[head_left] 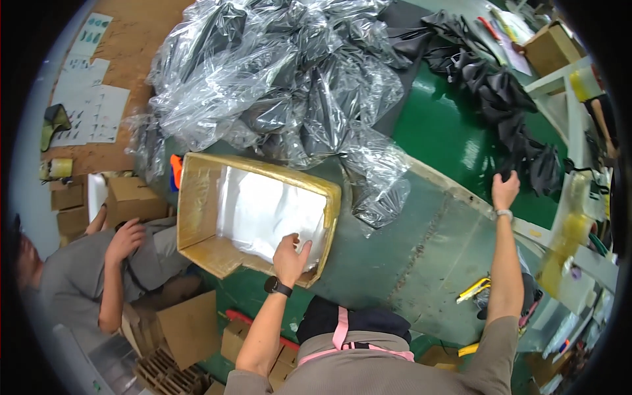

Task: Packing bicycle seats into plastic bags at a manufacturing facility workbench.

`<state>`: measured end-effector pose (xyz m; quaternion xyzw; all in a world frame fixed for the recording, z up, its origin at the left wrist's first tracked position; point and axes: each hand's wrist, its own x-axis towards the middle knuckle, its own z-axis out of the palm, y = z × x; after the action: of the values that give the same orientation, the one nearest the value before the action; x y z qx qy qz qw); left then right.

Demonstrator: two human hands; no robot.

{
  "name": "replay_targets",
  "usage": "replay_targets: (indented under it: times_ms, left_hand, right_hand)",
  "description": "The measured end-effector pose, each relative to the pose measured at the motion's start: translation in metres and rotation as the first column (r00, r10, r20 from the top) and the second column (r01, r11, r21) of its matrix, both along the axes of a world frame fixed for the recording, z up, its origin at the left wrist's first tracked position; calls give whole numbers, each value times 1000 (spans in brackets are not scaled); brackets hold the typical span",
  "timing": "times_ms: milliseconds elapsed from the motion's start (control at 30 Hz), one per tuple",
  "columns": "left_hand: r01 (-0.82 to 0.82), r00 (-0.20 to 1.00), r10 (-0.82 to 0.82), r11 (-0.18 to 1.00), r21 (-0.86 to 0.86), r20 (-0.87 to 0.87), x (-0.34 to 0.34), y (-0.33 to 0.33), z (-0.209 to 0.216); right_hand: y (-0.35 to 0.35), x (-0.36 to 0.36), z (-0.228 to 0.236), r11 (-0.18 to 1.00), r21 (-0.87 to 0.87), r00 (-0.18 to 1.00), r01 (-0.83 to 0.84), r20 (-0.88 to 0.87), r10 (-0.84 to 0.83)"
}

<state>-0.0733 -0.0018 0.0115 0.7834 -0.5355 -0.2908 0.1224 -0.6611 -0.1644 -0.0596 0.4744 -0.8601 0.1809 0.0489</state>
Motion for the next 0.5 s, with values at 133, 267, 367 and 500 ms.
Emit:
replay_targets:
  times_ms: [133,267,367,500]
  left_hand:
    - [197,955,-195,980,14,224,11,-7,-17]
    - [340,911,-329,941,1,249,4,-11,-42]
    - [374,902,-378,926,60,209,0,-14,-47]
    - [387,889,-387,921,52,244,8,-14,-54]
  right_hand:
    - [-27,1,-26,986,105,981,132,129,-145]
    - [-28,8,-17,975,122,968,187,148,-204]
    - [-22,30,9,968,139,935,209,262,-239]
    - [36,117,58,910,-247,855,-333,328,402]
